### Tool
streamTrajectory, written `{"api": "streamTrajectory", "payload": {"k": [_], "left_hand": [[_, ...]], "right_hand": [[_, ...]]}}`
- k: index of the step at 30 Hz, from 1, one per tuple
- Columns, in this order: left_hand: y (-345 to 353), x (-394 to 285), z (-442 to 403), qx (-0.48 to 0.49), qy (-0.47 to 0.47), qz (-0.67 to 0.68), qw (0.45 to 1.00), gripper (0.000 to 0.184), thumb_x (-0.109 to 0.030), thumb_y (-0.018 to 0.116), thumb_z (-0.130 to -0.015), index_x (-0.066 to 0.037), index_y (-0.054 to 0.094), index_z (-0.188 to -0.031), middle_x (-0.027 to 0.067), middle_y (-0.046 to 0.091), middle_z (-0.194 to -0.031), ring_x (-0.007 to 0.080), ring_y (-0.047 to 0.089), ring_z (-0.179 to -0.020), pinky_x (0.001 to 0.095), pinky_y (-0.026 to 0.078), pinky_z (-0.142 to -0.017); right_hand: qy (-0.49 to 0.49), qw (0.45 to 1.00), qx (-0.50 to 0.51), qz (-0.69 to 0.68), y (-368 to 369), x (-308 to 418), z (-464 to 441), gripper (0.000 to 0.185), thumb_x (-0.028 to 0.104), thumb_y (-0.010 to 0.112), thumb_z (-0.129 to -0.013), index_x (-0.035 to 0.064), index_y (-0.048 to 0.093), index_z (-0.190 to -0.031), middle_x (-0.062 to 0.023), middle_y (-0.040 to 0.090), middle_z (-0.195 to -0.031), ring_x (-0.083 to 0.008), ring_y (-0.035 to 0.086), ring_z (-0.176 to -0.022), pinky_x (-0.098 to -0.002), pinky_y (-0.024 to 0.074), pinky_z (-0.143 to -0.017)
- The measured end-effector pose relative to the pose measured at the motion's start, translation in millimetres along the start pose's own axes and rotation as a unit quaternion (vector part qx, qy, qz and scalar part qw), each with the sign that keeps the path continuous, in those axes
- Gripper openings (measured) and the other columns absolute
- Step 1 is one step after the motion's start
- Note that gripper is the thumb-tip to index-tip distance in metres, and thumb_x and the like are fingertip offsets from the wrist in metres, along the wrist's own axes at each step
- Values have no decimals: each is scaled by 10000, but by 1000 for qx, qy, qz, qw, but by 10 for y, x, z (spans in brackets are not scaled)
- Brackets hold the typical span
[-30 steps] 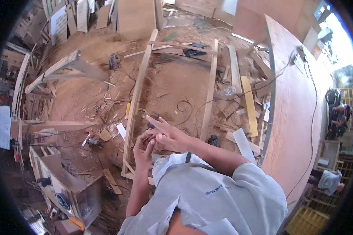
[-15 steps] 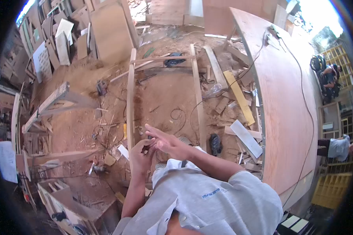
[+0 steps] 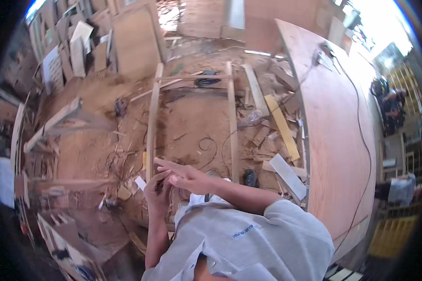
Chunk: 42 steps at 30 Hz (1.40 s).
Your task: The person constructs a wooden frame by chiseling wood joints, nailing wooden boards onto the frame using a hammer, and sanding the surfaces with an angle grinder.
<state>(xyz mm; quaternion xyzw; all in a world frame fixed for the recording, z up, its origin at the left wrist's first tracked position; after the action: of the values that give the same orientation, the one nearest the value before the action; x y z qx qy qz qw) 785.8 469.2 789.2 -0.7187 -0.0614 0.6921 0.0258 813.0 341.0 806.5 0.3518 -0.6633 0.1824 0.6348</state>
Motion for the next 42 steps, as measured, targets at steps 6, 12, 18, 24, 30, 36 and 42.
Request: {"api": "streamTrajectory", "payload": {"k": [6,12,18,24,30,36,42], "left_hand": [[-42,60,209,-100,2,-73,992,211,-28,811,-921,15,652,-1054,102,756,-1012,133,716,-964,276,578,-826],[-151,354,507,-211,-74,45,974,215,-2,816,-908,-9,633,-1020,87,747,-1007,125,712,-935,277,575,-803],[-172,382,825,-283,-91,37,954,219,9,797,-917,4,622,-1047,88,741,-1010,134,712,-912,283,571,-828],[-145,697,1133,-334,-108,103,931,215,18,778,-925,6,628,-1079,99,735,-1037,135,706,-956,284,567,-854],[-117,748,1040,-310,-129,92,937,185,-5,783,-929,6,635,-1039,89,736,-1036,122,701,-952,269,558,-829],[-108,790,867,-270,-137,71,951,240,-92,837,-911,-11,635,-1012,45,722,-944,88,673,-843,255,532,-732],[-179,737,826,-259,-129,70,955,254,-104,829,-918,-43,582,-920,-5,641,-859,68,595,-801,245,488,-702]], "right_hand": [[36,993,70,-88,48,-156,-63,922,627,478,-1065,19,166,-1683,-245,435,-1595,-249,507,-1390,-409,428,-1130],[80,982,158,-71,204,-367,-174,933,657,462,-1057,21,184,-1681,-241,472,-1564,-259,518,-1373,-405,414,-1134],[110,963,231,-82,416,-632,-107,847,565,448,-1090,5,194,-1672,-221,430,-1600,-287,470,-1425,-426,367,-1181],[142,944,290,-71,554,-691,-50,752,451,436,-1127,-18,194,-1663,-203,399,-1626,-287,451,-1451,-422,340,-1202],[114,953,276,-43,496,-715,-41,788,495,431,-1120,3,171,-1677,-246,536,-1482,-303,502,-1391,-428,374,-1170],[129,961,238,-57,376,-670,-68,801,512,440,-1114,5,178,-1677,-228,541,-1457,-282,509,-1387,-419,386,-1160],[145,957,244,-54,418,-716,-135,808,531,446,-1107,2,208,-1670,-225,521,-1497,-263,515,-1377,-411,409,-1140]]}}
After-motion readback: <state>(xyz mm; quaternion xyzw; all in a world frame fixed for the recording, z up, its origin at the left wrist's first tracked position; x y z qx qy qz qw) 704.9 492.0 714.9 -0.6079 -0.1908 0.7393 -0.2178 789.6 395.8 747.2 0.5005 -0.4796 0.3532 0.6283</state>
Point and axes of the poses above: each hand's wrist, its own z-axis away from the middle knuckle, its own y-axis out of the palm, x = y × z, the point moved 9 cm from there along -z, towards the middle knuckle
